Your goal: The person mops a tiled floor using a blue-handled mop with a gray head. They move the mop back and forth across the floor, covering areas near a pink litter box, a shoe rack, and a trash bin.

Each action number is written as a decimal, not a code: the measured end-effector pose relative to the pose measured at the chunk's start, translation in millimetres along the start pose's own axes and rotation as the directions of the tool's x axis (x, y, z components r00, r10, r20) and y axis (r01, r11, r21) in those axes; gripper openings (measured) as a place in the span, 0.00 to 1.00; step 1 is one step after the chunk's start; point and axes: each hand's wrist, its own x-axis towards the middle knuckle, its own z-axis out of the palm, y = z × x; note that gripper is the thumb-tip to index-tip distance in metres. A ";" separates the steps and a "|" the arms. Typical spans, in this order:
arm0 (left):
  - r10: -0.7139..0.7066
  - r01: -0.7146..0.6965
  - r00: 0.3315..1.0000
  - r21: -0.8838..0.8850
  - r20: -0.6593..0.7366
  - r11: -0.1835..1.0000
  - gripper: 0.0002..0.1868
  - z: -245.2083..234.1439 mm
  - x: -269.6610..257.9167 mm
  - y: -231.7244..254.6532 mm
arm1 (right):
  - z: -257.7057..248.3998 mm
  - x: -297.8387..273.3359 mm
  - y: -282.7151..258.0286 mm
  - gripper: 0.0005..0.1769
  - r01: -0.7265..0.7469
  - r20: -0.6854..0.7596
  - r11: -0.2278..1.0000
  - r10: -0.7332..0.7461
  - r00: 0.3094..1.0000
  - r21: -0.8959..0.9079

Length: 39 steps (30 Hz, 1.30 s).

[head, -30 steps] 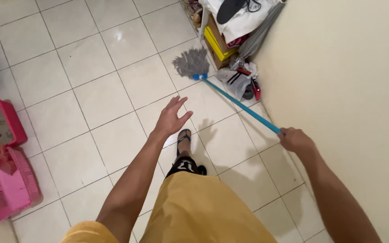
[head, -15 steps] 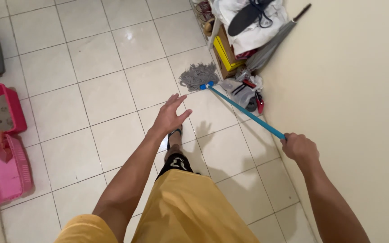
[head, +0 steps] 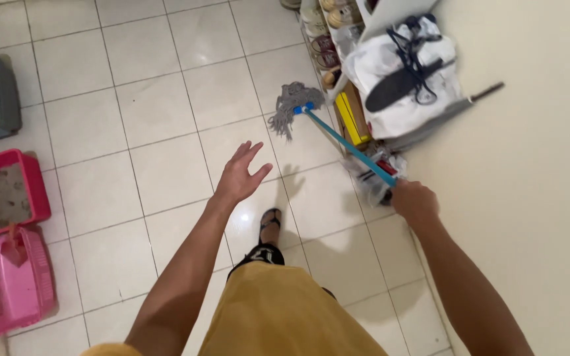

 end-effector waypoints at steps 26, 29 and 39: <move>-0.017 0.009 0.975 -0.039 -0.219 0.999 0.32 -48.9 95.5 -54.2 | -60.2 239.7 -102.2 0.27 -0.038 0.455 0.958 -0.100 0.885 0.284; 0.052 -0.060 0.978 -0.032 -0.204 0.998 0.32 -37.7 92.4 -38.2 | -96.5 187.9 -84.5 0.21 -0.135 0.515 0.951 -0.029 0.857 0.279; 0.109 -0.113 0.990 -0.042 -0.089 0.993 0.32 -0.3 29.1 17.2 | 12.0 45.9 47.3 0.29 -0.076 0.508 0.987 -0.006 0.861 0.142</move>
